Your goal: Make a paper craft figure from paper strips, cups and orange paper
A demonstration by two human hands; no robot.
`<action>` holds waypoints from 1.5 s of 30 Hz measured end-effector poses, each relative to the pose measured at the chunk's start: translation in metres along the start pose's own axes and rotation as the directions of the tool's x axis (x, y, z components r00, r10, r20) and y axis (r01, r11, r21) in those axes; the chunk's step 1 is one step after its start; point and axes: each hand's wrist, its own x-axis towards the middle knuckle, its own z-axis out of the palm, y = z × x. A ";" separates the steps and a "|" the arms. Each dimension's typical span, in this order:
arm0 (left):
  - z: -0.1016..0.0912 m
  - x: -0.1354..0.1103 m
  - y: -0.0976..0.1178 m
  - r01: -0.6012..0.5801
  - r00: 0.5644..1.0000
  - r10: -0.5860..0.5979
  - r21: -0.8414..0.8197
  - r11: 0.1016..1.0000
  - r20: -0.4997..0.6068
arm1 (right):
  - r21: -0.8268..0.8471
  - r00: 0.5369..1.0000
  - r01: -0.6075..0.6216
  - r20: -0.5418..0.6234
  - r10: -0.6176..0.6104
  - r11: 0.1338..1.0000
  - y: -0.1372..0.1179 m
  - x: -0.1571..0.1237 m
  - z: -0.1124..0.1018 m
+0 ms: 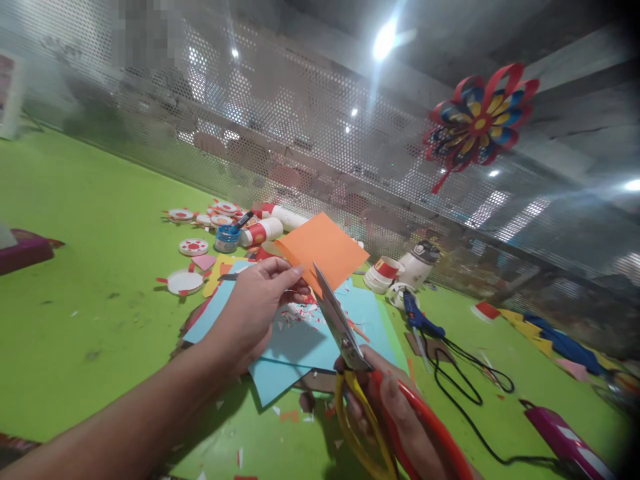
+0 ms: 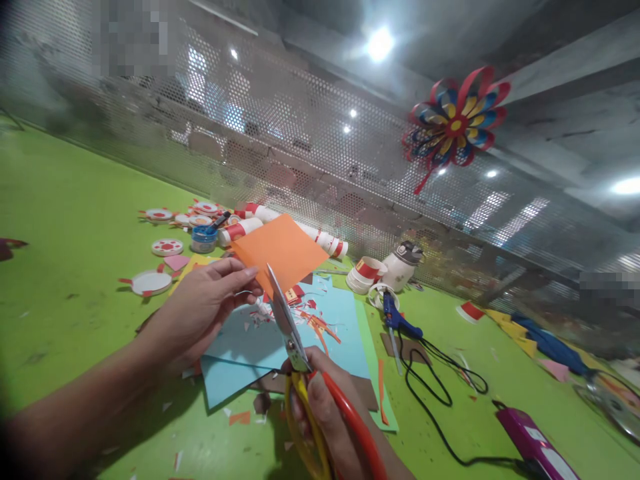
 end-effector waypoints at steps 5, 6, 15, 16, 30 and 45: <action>-0.001 0.001 0.000 -0.001 1.000 0.001 -0.013 1.000 0.000 | 0.003 0.999 -0.020 -0.025 0.021 1.000 -0.001 -0.001 -0.003; -0.001 0.001 0.000 -0.004 1.000 0.004 -0.018 1.000 0.003 | 0.001 0.999 -0.025 -0.027 0.025 1.000 -0.001 -0.001 -0.004; 0.000 0.003 0.004 -0.065 0.997 0.068 0.078 0.995 -0.039 | -0.030 0.999 -0.035 -0.042 0.034 0.999 0.000 -0.003 -0.002; -0.001 0.003 0.004 -0.076 0.996 0.081 0.093 0.993 -0.046 | -0.035 0.999 -0.035 -0.043 0.033 0.999 0.000 -0.004 -0.001; -0.005 0.006 0.005 -0.080 0.995 0.088 0.155 0.985 -0.048 | -0.095 0.999 -0.024 -0.038 0.020 0.995 -0.003 -0.003 0.003; -0.007 0.008 0.009 -0.022 1.000 0.023 0.133 0.991 -0.006 | -0.211 0.989 -0.077 0.106 0.101 0.974 -0.022 -0.005 0.006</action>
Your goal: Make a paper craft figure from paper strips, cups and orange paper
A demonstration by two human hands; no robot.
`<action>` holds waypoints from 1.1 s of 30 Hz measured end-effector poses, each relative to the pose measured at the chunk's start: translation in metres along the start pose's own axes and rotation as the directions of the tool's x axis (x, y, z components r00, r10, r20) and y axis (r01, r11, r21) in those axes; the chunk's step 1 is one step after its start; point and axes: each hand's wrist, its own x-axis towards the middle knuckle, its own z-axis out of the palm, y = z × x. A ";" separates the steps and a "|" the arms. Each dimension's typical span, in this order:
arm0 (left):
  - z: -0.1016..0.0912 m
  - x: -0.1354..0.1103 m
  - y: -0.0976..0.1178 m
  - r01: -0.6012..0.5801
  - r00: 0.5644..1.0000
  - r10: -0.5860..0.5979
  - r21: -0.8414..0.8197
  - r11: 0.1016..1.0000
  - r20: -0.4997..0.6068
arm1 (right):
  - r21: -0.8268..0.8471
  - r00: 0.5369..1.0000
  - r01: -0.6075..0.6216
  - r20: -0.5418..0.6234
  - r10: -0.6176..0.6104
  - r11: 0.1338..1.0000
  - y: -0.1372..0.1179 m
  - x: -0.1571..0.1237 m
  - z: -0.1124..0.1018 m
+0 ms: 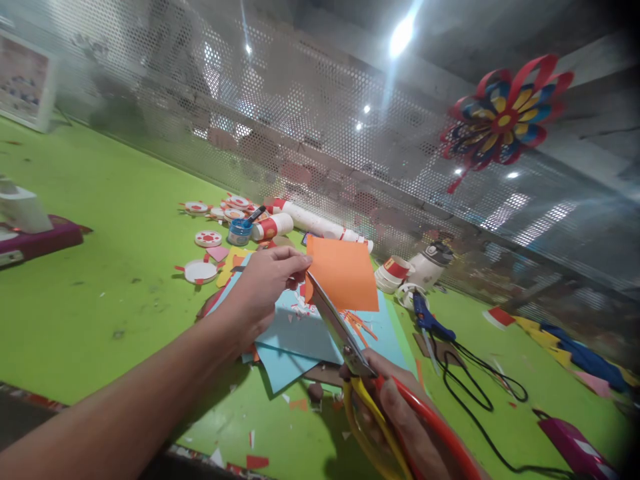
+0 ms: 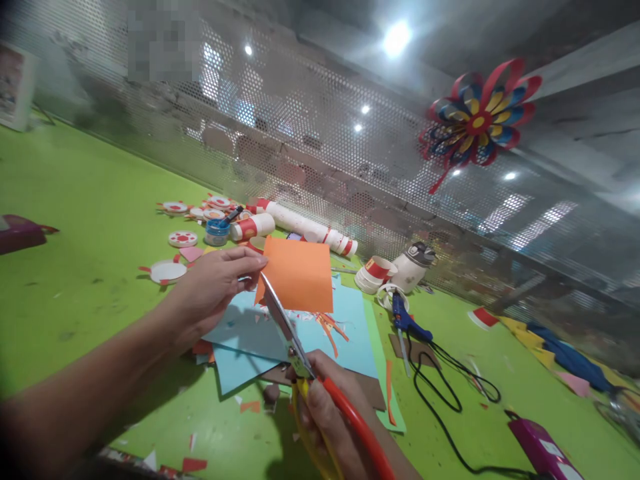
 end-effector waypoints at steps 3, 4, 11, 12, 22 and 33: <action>0.000 0.001 -0.001 0.033 0.999 -0.033 -0.002 0.999 0.015 | 0.015 1.000 -0.006 0.030 0.005 1.000 0.001 0.000 0.000; 0.000 0.001 -0.001 0.035 0.999 -0.035 0.001 0.999 0.015 | 0.016 0.999 -0.004 0.035 0.004 1.000 0.001 0.000 -0.001; 0.000 0.000 0.000 0.033 0.999 -0.033 0.014 0.999 0.010 | -0.002 0.999 0.014 0.042 -0.014 1.000 0.001 0.000 -0.004; 0.000 0.000 0.000 0.034 0.999 -0.034 0.013 0.999 0.009 | -0.009 0.999 0.018 0.042 -0.018 1.000 0.001 0.000 -0.004; 0.000 0.000 -0.001 0.045 0.999 -0.045 0.012 0.999 -0.005 | -0.093 0.998 0.058 0.010 -0.057 0.994 0.007 0.003 -0.003; -0.001 0.000 -0.001 0.079 0.997 -0.078 -0.044 0.996 0.020 | -0.304 0.978 0.193 -0.016 -0.207 0.933 0.001 0.007 -0.005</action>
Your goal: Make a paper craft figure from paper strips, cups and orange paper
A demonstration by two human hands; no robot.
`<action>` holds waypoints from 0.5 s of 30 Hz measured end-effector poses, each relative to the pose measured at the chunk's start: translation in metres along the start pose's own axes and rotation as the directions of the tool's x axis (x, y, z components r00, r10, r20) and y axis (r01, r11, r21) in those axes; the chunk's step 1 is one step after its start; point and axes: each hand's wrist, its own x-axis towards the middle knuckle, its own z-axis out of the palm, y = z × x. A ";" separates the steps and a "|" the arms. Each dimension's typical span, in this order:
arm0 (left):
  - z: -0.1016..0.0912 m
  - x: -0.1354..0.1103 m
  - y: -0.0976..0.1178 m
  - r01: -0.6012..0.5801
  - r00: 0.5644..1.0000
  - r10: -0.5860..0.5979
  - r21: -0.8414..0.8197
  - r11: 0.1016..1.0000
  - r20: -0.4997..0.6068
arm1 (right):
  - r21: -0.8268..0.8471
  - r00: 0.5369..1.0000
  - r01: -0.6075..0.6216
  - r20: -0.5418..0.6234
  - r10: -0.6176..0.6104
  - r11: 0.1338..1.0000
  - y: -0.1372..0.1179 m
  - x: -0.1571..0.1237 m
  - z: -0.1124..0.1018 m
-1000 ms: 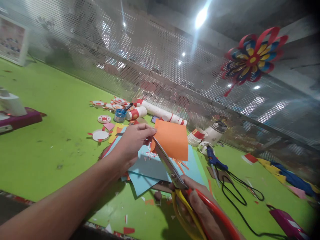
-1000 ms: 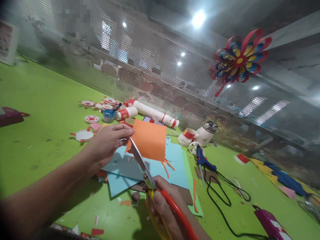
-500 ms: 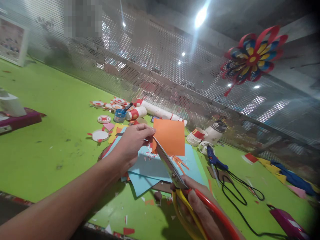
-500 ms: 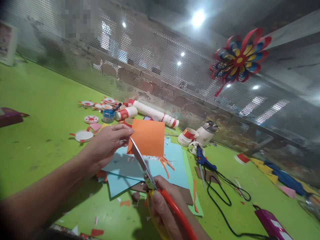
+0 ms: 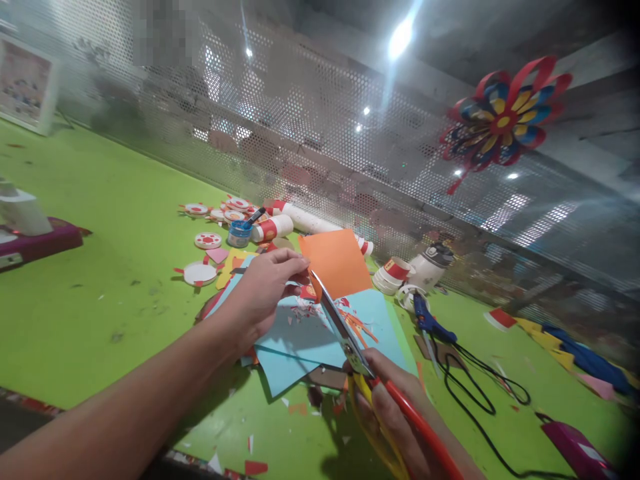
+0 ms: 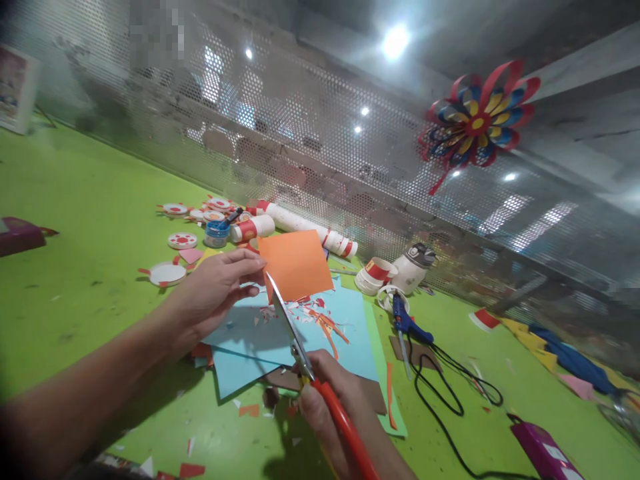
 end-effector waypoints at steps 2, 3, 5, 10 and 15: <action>0.000 0.000 0.000 0.014 1.000 -0.013 -0.024 1.000 0.015 | -0.035 1.000 0.008 0.012 -0.007 0.999 0.001 0.001 -0.001; 0.000 0.000 -0.001 0.019 1.000 -0.018 -0.039 0.999 0.023 | -0.051 1.000 0.012 0.008 -0.011 0.999 0.002 0.002 -0.001; 0.001 -0.001 -0.002 0.030 0.999 -0.027 -0.070 0.997 0.034 | -0.061 1.000 0.010 0.000 -0.010 0.998 0.003 0.002 -0.001; 0.002 -0.004 -0.003 0.024 0.999 -0.020 -0.130 0.991 0.031 | -0.027 1.000 -0.006 0.000 0.006 1.000 0.005 0.002 0.001; 0.005 -0.004 -0.002 0.010 1.000 -0.008 -0.146 0.989 0.012 | -0.005 1.000 0.008 -0.026 -0.008 1.000 0.004 0.002 0.006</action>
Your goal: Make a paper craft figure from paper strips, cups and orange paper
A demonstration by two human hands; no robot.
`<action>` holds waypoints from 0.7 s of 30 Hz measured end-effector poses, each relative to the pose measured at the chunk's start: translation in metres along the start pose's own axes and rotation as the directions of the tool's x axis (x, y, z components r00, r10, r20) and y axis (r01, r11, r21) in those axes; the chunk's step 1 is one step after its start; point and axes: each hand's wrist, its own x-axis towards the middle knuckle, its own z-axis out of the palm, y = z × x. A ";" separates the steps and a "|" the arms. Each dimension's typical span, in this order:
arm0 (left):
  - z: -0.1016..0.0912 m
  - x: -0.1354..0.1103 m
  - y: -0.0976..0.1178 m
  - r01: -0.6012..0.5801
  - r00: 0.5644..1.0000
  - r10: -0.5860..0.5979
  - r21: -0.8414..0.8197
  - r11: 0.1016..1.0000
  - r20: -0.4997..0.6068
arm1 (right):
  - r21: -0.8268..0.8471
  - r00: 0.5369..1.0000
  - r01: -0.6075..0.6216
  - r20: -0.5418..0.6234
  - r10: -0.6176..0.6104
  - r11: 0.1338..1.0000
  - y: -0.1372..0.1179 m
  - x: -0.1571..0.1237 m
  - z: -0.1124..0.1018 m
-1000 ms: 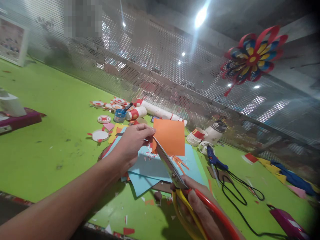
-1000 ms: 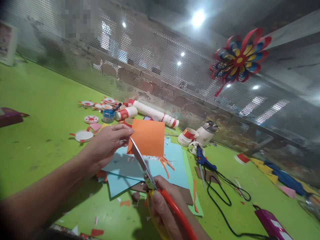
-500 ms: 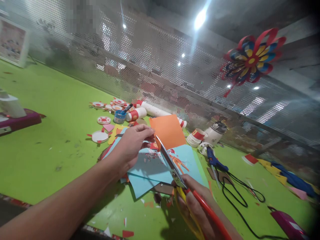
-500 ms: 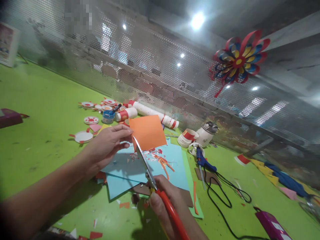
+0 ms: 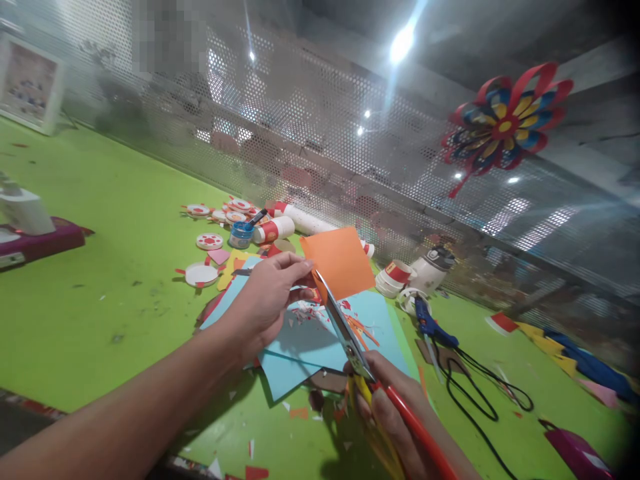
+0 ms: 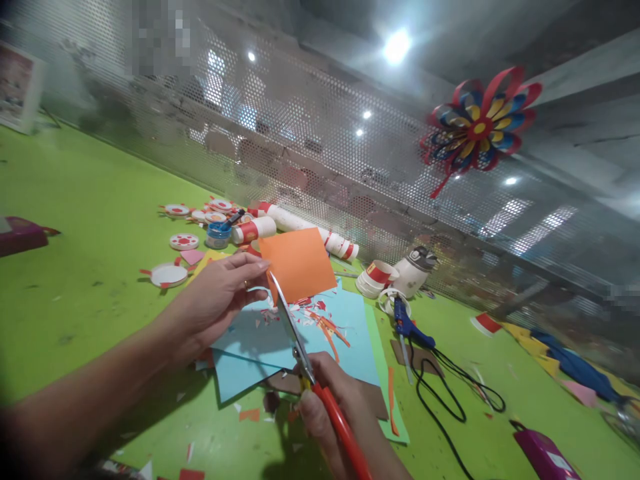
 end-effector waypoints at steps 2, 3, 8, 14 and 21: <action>0.001 0.000 0.000 -0.009 1.000 0.009 0.004 1.000 -0.002 | 0.006 1.000 0.012 -0.002 -0.012 1.000 0.000 0.001 0.001; 0.001 0.000 -0.001 -0.011 1.000 0.011 0.006 1.000 -0.003 | 0.004 1.000 0.015 -0.004 -0.015 1.000 0.001 0.001 0.001; 0.001 0.000 -0.001 -0.016 1.000 0.016 0.009 1.000 -0.006 | -0.042 1.000 0.020 -0.001 -0.020 0.999 0.007 0.001 -0.002; 0.000 -0.001 0.000 -0.012 1.000 0.012 -0.011 1.000 -0.012 | -0.153 0.996 0.070 -0.040 -0.077 0.986 0.014 0.001 0.000; 0.001 -0.003 0.001 0.004 1.000 -0.004 -0.023 1.000 -0.016 | -0.225 0.992 0.090 -0.070 -0.108 0.970 0.017 0.000 0.001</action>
